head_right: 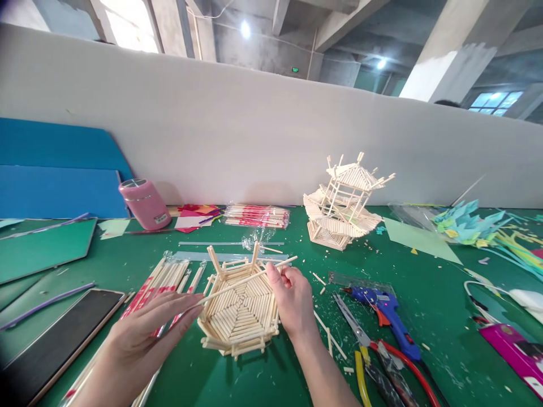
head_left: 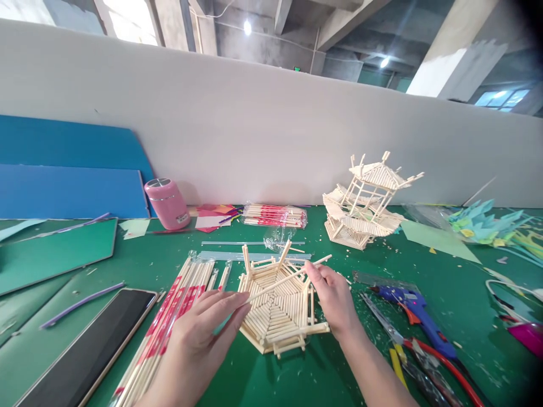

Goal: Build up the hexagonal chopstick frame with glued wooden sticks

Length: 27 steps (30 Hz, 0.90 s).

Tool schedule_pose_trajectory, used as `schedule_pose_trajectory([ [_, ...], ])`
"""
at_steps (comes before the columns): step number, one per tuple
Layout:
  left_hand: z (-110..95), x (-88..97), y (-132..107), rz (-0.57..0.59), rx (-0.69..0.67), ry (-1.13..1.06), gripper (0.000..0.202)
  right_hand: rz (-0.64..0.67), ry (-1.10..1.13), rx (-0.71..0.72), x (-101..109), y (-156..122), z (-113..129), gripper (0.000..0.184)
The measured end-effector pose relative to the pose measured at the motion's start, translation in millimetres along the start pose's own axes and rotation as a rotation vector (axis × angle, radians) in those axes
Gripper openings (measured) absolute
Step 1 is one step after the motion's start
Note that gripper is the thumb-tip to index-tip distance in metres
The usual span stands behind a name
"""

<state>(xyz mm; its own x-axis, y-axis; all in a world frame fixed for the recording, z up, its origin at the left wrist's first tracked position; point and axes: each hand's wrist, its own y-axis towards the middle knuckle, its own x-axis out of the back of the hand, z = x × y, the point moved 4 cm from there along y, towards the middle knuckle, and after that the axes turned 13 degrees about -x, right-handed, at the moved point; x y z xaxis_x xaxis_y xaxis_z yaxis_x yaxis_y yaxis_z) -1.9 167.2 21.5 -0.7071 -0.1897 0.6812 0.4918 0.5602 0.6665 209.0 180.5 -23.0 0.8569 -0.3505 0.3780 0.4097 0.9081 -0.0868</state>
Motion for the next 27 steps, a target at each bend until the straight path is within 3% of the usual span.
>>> schedule_pose_trajectory([
  [8, 0.8, -2.6, -1.8, -0.004, 0.015, -0.009, 0.012, -0.003, -0.003, -0.019, 1.1, -0.1, -1.7, 0.038],
  [19, -4.5, -2.6, -2.6, 0.028, 0.18, -0.089, 0.012, -0.007, 0.046, -0.102, 1.8, -0.9, -7.4, 0.04],
  [27, -3.0, -3.8, -6.9, -0.039, 0.203, -0.111, 0.011, 0.006, 0.041, -0.098, 3.0, -3.4, -4.2, 0.037],
])
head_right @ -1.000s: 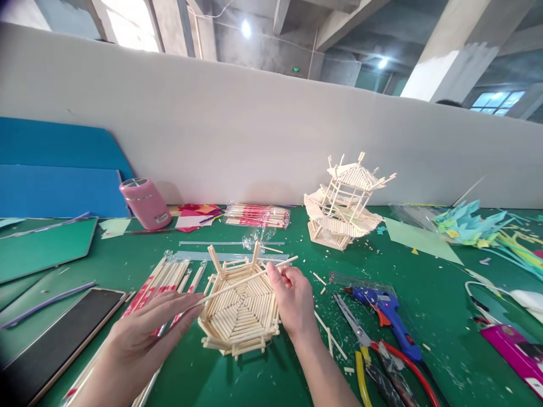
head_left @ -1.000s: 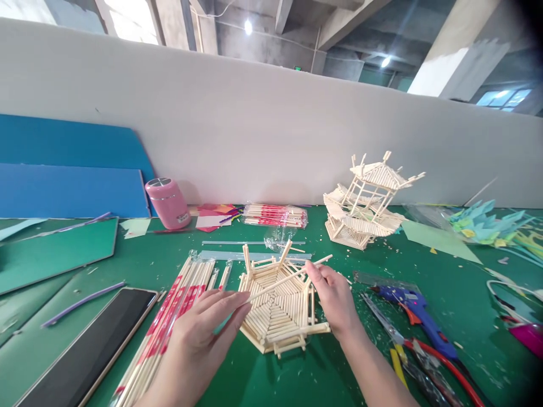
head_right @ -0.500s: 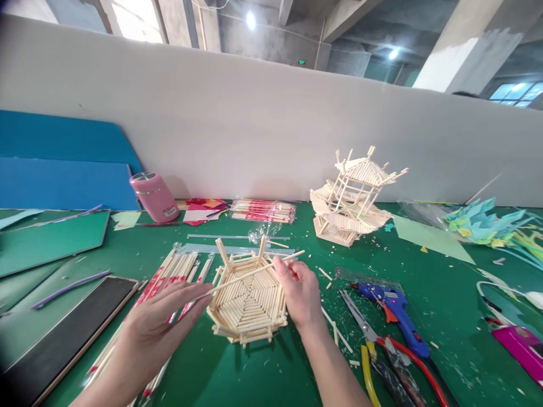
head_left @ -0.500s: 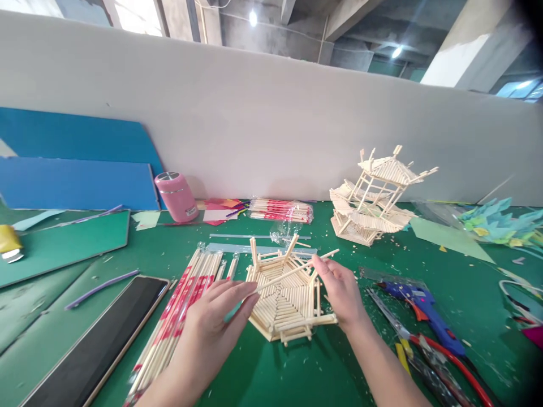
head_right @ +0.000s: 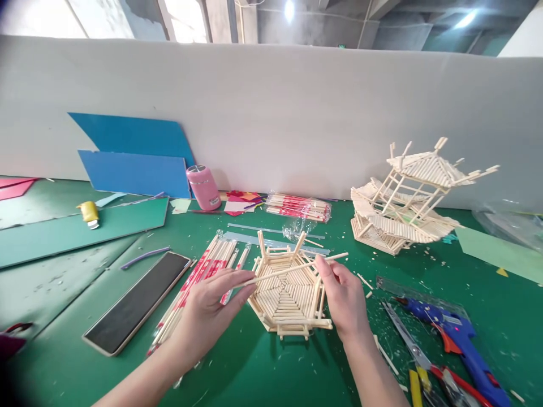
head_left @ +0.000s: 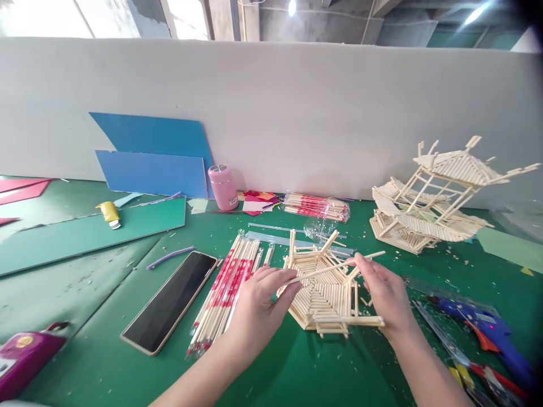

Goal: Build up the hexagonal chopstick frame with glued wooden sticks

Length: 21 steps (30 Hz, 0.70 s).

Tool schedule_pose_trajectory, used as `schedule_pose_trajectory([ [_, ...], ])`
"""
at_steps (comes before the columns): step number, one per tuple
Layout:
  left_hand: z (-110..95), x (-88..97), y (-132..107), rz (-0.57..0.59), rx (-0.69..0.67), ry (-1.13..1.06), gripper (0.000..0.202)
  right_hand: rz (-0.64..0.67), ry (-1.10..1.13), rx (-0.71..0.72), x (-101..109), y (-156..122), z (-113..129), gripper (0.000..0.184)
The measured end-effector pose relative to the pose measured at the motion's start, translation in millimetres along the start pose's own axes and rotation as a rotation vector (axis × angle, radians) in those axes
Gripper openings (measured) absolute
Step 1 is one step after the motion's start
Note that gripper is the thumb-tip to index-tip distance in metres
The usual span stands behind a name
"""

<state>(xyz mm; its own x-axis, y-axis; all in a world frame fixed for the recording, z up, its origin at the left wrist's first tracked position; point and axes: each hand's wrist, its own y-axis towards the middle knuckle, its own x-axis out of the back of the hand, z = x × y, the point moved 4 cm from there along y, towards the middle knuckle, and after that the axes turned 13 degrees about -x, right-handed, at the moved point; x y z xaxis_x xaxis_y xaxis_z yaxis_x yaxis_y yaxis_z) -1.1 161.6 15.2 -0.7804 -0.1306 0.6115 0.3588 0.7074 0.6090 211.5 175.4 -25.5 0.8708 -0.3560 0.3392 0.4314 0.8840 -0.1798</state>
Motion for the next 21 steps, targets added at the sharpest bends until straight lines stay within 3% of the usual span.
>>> schedule_pose_trajectory([
  [21, 13.9, -5.4, -8.5, -0.127, 0.195, -0.269, 0.01, -0.051, -0.005, -0.026, 0.9, 5.5, -6.6, 0.043],
])
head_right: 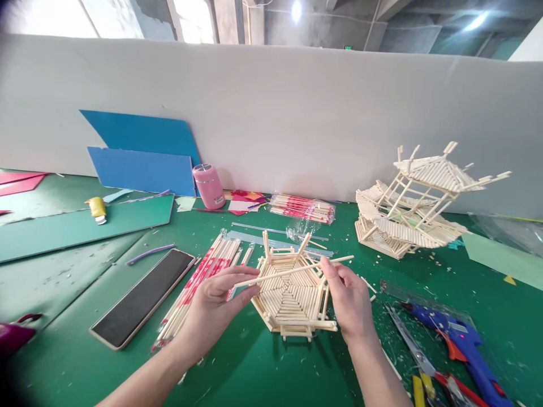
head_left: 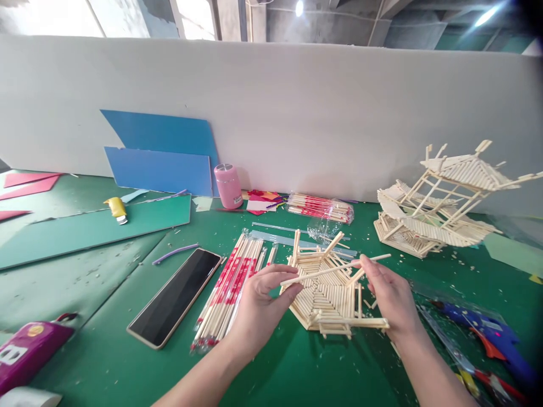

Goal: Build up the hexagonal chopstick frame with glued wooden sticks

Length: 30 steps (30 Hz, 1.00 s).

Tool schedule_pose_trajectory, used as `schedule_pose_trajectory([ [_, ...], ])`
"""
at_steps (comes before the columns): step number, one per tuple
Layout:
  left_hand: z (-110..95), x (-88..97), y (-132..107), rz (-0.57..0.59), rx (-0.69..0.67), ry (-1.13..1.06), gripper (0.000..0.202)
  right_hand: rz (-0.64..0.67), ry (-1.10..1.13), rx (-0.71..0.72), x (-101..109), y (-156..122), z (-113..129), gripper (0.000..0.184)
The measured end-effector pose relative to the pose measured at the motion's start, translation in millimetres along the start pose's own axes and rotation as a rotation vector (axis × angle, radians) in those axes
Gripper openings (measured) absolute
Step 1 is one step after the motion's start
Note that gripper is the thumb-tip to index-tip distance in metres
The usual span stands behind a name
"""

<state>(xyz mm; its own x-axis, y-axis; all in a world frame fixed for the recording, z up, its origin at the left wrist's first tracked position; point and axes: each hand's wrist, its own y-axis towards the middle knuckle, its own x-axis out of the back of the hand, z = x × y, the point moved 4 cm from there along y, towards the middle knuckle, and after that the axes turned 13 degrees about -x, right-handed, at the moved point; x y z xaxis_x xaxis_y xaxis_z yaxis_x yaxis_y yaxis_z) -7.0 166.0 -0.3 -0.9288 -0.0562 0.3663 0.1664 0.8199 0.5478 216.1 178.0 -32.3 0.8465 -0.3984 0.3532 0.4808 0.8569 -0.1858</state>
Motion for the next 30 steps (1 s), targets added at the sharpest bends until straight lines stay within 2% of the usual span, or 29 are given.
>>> schedule_pose_trajectory([
  [5, 3.8, -1.0, 0.4, 0.032, 0.011, -0.041, 0.008, 0.026, -0.006, -0.01, 0.5, -2.4, 2.0, 0.039],
  [16, 0.6, -0.3, 4.0, 0.106, -0.013, -0.01, 0.008, -0.013, 0.025, -0.016, -2.1, -5.9, 7.2, 0.044],
  [30, 1.6, -0.8, 2.2, 0.14, -0.014, -0.01, 0.008, 0.012, 0.002, -0.025, -2.7, -7.8, 5.6, 0.043],
])
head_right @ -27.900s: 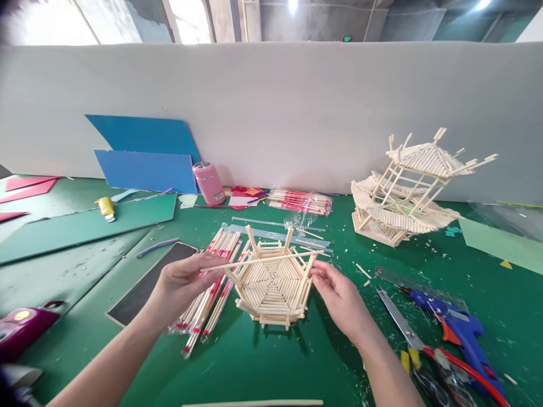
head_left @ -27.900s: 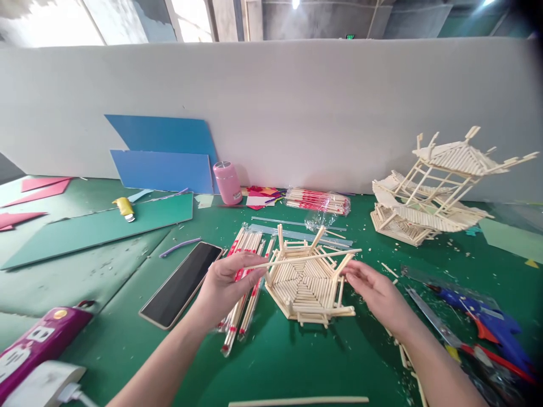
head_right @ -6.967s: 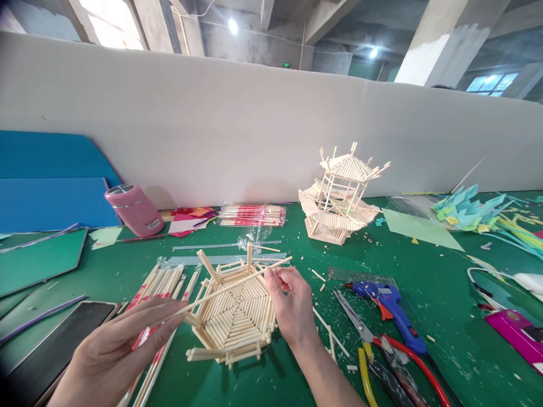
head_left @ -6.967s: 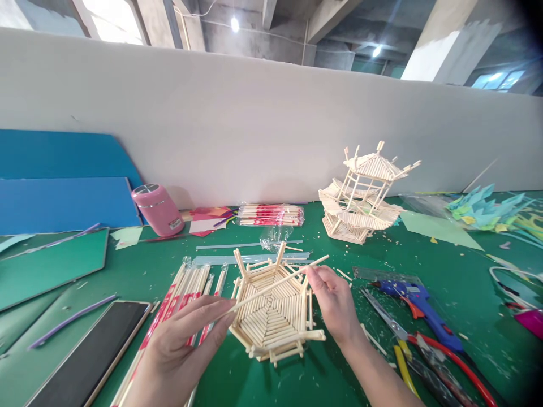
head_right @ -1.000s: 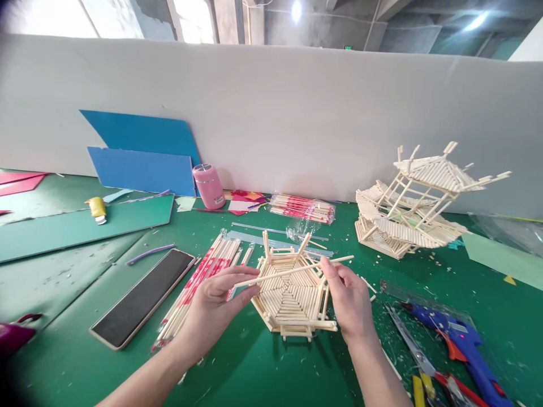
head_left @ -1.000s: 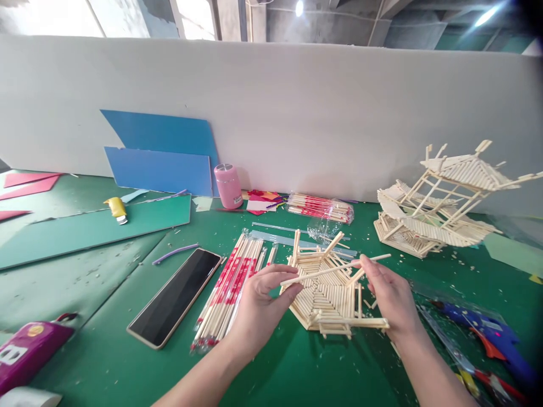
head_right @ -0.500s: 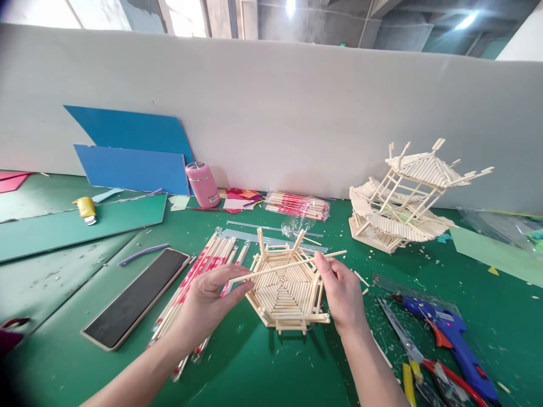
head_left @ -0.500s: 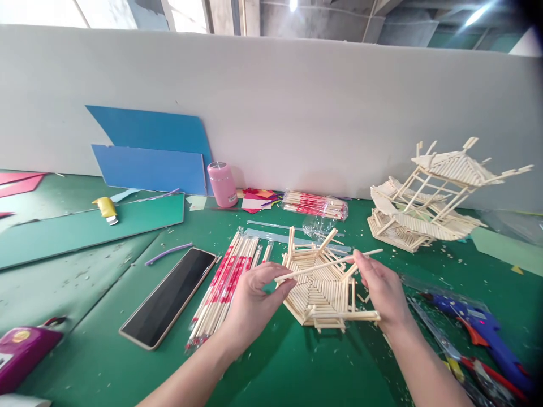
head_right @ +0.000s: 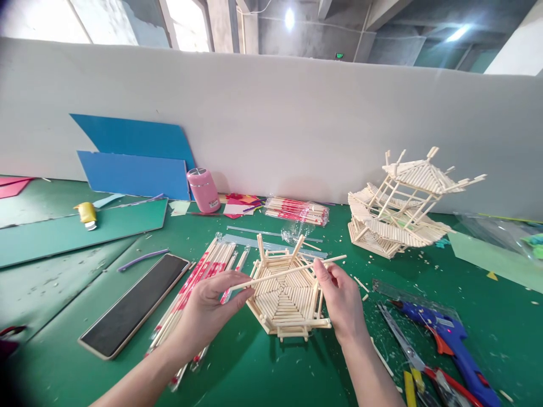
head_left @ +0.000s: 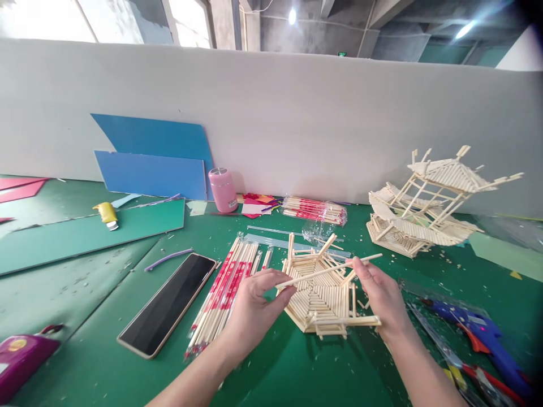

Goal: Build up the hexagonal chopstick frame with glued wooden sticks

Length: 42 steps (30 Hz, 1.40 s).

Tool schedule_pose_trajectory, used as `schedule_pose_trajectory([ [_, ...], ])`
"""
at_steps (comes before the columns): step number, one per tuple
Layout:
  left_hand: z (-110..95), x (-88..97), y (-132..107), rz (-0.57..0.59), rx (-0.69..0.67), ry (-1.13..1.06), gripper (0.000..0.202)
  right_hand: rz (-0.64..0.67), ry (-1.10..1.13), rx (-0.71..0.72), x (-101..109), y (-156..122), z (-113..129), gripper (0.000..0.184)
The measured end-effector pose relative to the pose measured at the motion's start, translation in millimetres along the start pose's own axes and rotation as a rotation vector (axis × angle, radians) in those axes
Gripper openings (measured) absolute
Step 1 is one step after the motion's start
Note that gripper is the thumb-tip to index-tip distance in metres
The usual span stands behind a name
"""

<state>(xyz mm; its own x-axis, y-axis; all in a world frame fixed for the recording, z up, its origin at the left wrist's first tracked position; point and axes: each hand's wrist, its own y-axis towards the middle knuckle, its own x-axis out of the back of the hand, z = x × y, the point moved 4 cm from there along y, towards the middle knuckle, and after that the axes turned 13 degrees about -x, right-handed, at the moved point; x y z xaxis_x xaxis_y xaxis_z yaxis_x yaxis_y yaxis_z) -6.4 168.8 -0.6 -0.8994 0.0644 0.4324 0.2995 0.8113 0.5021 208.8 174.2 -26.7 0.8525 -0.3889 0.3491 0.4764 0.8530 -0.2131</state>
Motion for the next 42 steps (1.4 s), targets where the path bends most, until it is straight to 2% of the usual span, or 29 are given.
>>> schedule_pose_trajectory([
  [7, 2.6, -2.6, -0.4, -0.002, -0.01, 0.004, 0.008, 0.031, 0.028, 0.003, 7.3, -2.2, -7.2, 0.042],
  [13, 6.3, -2.1, -2.0, -0.035, -0.048, 0.01, 0.006, -0.047, 0.086, -0.032, 32.1, -2.2, -27.3, 0.049],
  [17, 6.2, 0.1, -2.5, -0.035, -0.043, 0.053, 0.005, -0.171, 0.104, 0.001, 60.1, -7.9, -31.4, 0.045],
  [20, 7.0, 1.5, -3.3, -0.035, -0.049, 0.087, 0.007, -0.303, 0.066, 0.058, 89.6, -13.0, -31.8, 0.04],
  [23, 8.9, 2.5, -3.0, -0.05, -0.055, 0.112, 0.007, -0.428, 0.009, 0.052, 121.9, -15.0, -39.9, 0.038],
  [25, 9.4, 2.6, -2.3, -0.052, -0.059, 0.119, 0.007, -0.48, -0.029, 0.039, 138.6, -16.2, -46.3, 0.037],
  [27, 8.6, 2.5, -1.6, -0.046, -0.063, 0.12, 0.006, -0.482, -0.072, 0.041, 145.1, -18.5, -46.8, 0.036],
  [29, 7.1, 2.4, -1.2, -0.044, -0.064, 0.118, 0.006, -0.445, -0.151, 0.106, 138.9, -23.1, -35.0, 0.033],
  [32, 5.5, 2.2, -1.4, -0.05, -0.061, 0.114, 0.005, -0.35, -0.321, 0.377, 109.1, -36.1, 6.3, 0.026],
  [34, 5.1, 1.9, -1.8, -0.061, -0.065, 0.105, 0.005, -0.174, -0.397, 0.583, 79.8, -45.2, 36.9, 0.021],
  [36, 4.4, 1.5, -1.9, -0.069, -0.079, 0.088, 0.005, 0.018, -0.437, 0.727, 51.7, -51.4, 60.3, 0.021],
  [39, 3.6, 0.6, -1.6, -0.056, -0.082, 0.063, 0.005, 0.222, -0.563, 0.823, 18.8, -53.1, 76.8, 0.025],
  [42, 2.8, 0.7, -1.9, -0.051, -0.073, 0.06, 0.005, 0.299, -0.639, 0.872, 1.5, -51.7, 80.9, 0.027],
])
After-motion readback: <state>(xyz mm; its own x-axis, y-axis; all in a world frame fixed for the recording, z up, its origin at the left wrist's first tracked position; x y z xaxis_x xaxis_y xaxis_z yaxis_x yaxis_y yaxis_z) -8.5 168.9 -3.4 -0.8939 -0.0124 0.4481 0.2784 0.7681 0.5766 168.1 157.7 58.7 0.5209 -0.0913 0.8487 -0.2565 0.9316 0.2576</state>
